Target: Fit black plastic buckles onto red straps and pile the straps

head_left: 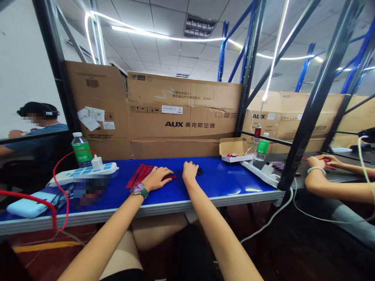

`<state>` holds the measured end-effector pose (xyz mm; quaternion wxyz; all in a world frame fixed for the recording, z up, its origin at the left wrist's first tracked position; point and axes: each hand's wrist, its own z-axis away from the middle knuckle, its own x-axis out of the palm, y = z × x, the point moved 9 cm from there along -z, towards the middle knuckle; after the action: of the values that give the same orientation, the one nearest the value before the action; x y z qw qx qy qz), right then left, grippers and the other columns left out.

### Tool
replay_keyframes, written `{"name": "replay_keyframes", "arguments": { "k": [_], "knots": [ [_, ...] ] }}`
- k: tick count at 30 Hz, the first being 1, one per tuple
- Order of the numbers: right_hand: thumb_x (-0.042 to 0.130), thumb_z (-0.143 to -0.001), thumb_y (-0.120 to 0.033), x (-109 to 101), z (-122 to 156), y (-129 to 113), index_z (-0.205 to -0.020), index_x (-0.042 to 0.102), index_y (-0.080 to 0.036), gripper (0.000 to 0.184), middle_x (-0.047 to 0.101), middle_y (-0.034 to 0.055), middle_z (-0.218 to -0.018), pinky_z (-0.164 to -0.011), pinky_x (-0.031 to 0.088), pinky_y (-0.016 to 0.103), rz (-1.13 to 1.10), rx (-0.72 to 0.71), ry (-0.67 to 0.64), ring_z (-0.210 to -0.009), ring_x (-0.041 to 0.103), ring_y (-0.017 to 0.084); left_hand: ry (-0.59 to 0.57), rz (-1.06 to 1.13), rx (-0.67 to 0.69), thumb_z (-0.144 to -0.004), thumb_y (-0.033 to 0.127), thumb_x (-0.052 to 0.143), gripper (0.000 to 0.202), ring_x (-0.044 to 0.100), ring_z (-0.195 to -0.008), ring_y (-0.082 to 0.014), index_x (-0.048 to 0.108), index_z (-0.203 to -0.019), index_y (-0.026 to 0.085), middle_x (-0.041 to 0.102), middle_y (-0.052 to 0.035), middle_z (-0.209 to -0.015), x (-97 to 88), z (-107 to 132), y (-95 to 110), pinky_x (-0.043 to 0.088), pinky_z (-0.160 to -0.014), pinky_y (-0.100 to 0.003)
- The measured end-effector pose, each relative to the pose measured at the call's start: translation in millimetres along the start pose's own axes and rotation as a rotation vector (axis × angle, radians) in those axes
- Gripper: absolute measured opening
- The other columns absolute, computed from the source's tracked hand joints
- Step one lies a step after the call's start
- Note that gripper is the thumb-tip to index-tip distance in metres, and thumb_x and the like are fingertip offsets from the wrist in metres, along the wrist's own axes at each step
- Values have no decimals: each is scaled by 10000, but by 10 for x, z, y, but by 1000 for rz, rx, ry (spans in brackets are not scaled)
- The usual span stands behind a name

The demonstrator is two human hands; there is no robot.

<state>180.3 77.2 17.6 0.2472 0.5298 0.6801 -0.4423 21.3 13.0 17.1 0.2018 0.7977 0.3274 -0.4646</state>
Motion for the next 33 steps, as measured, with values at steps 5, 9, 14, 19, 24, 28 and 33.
{"name": "replay_keyframes", "arguments": {
  "k": [5,9,14,19,24,28,33],
  "knots": [
    [486,-944,-137,-75,-38,-341,-1127,658,-217,263,707,106,-1101,-892,501,298,-597,-263,13,-1031,675,203,-52,8,18,-989,420,490,271,596,-1099,-245,677,-1143,297,692,-55,-1153,71,-10,49,373,-933,-384],
    [565,-881,-241,65,-58,-409,-1105,626,-238,232,723,28,-981,-710,575,266,-1035,-260,-81,-843,711,174,-20,129,-32,-942,409,578,199,635,-982,-233,659,-1037,254,710,-47,-1035,82,-24,-50,430,-891,-359],
    [515,-788,-134,121,-97,-351,-1084,628,-217,328,723,30,-1038,-797,571,262,-1091,-289,-89,-955,704,163,41,332,-55,-907,333,624,212,653,-881,-206,635,-1085,218,700,-61,-988,104,-39,-182,493,-804,-315],
    [563,-778,-162,46,-112,-325,-1052,670,-203,296,736,44,-1047,-918,547,326,-1026,-293,-54,-974,696,184,126,355,-119,-926,332,577,165,664,-852,-205,684,-915,207,713,-54,-898,7,-16,-301,505,-806,-318],
    [651,-790,-279,57,-92,-350,-913,688,-205,148,760,48,-922,-873,565,334,-1101,-256,-105,-897,730,209,154,499,-256,-945,366,515,215,655,-647,-171,663,-923,211,719,-23,-797,24,12,-462,505,-650,-280],
    [636,-824,-339,226,-69,-399,-920,621,-203,167,758,48,-843,-665,575,282,-1231,-181,-256,-746,753,206,170,478,-246,-936,375,527,213,645,-629,-169,666,-907,216,718,-20,-778,8,15,-462,494,-647,-279],
    [692,-794,-463,282,-57,-419,-849,608,-193,288,743,48,-766,-479,510,219,-1239,-173,-295,-620,732,198,209,384,-250,-944,396,531,245,645,-645,-175,699,-936,218,725,-21,-766,-83,33,-457,474,-651,-278]
  ]
}}
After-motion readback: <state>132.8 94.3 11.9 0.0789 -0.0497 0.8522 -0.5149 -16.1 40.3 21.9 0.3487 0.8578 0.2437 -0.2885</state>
